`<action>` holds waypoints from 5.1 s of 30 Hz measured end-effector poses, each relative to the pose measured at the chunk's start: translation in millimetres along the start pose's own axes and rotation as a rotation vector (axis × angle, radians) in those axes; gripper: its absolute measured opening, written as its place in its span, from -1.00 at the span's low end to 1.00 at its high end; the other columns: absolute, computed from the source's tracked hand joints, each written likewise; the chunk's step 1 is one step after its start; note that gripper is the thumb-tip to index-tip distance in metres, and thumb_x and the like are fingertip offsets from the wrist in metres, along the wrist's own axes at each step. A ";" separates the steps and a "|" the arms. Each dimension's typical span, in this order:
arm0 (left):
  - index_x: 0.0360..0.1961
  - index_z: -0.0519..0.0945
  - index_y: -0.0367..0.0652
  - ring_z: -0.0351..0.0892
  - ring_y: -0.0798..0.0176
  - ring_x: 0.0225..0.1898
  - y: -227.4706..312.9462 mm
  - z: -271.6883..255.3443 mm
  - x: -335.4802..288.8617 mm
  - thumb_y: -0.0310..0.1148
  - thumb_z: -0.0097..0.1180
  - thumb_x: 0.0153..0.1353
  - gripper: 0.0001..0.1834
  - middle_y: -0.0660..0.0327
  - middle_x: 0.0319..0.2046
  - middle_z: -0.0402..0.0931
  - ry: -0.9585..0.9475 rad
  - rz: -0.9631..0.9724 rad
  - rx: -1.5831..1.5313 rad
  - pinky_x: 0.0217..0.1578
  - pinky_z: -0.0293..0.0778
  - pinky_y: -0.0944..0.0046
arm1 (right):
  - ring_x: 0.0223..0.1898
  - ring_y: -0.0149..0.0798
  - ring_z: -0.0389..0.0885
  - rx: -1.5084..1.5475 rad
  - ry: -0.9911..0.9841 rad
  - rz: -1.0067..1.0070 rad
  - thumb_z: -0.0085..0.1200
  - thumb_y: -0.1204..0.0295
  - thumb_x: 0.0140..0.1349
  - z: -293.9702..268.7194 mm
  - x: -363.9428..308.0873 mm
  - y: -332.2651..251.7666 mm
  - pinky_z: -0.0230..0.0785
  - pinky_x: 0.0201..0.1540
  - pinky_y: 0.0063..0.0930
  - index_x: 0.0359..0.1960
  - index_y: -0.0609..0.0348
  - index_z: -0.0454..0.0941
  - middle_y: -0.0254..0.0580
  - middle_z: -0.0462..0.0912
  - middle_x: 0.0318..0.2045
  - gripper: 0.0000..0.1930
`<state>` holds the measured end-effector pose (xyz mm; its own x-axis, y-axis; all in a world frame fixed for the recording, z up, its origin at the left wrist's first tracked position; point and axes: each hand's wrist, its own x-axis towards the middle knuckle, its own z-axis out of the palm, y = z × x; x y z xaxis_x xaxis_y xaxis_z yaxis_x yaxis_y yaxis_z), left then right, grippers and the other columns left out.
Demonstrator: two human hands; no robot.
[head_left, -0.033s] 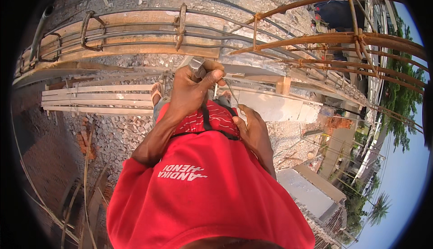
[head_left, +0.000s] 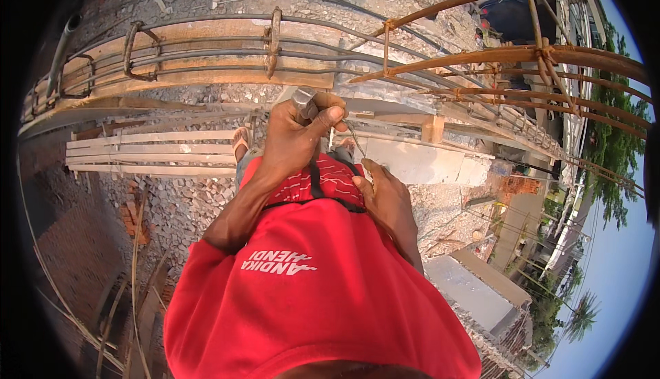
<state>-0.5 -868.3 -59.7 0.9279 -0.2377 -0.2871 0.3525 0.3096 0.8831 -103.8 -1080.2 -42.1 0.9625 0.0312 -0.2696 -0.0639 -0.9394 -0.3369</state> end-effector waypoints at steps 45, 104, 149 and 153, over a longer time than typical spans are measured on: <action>0.06 0.67 -0.21 0.69 0.20 -0.37 -24.0 9.9 -26.6 -0.41 0.34 0.27 -0.66 0.10 -0.32 0.73 0.181 0.460 0.578 -0.30 0.57 0.23 | -0.59 -0.53 0.43 1.095 0.168 -0.157 0.00 0.33 0.52 38.0 59.8 1.1 0.24 -0.52 -0.56 -0.02 0.37 0.63 -0.32 0.54 -0.59 -0.70; -0.24 0.62 -0.22 0.25 0.45 -0.72 34.3 -321.5 -298.1 -0.09 0.07 0.51 -0.63 0.36 -0.73 0.34 1.621 0.076 -0.060 -0.64 0.24 0.37 | -0.50 0.03 0.71 0.585 -0.335 -0.824 0.05 0.56 0.37 159.2 143.3 -259.1 0.54 -0.42 -0.17 -0.05 0.35 0.63 0.05 0.70 -0.45 -0.80; 0.30 0.27 -0.36 0.58 0.32 -0.45 441.7 -1012.3 -404.2 0.03 0.20 0.39 -0.26 0.20 -0.56 0.55 0.112 1.435 -0.242 -0.34 0.51 0.21 | -0.42 -0.22 0.68 0.595 -0.288 -0.959 0.23 0.13 0.35 371.6 237.0 -1100.7 0.49 -0.33 -0.32 -0.10 0.42 0.57 -0.10 0.65 -0.46 -0.54; 0.11 0.46 -0.14 0.37 0.33 -0.74 511.6 -1022.7 -424.1 -0.08 0.19 0.40 -0.56 0.26 -0.71 0.47 0.188 1.441 -0.386 -0.60 0.29 0.19 | -0.43 -0.28 0.63 0.650 -0.218 -0.942 0.21 0.08 0.36 380.0 246.1 -1177.7 0.43 -0.38 -0.39 -0.12 0.40 0.57 -0.16 0.62 -0.46 -0.51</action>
<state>-89.9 332.5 134.4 0.4887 0.5826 0.6494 -0.8688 0.3927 0.3015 108.2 163.6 -54.5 0.6392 0.7412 0.2053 0.4684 -0.1634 -0.8683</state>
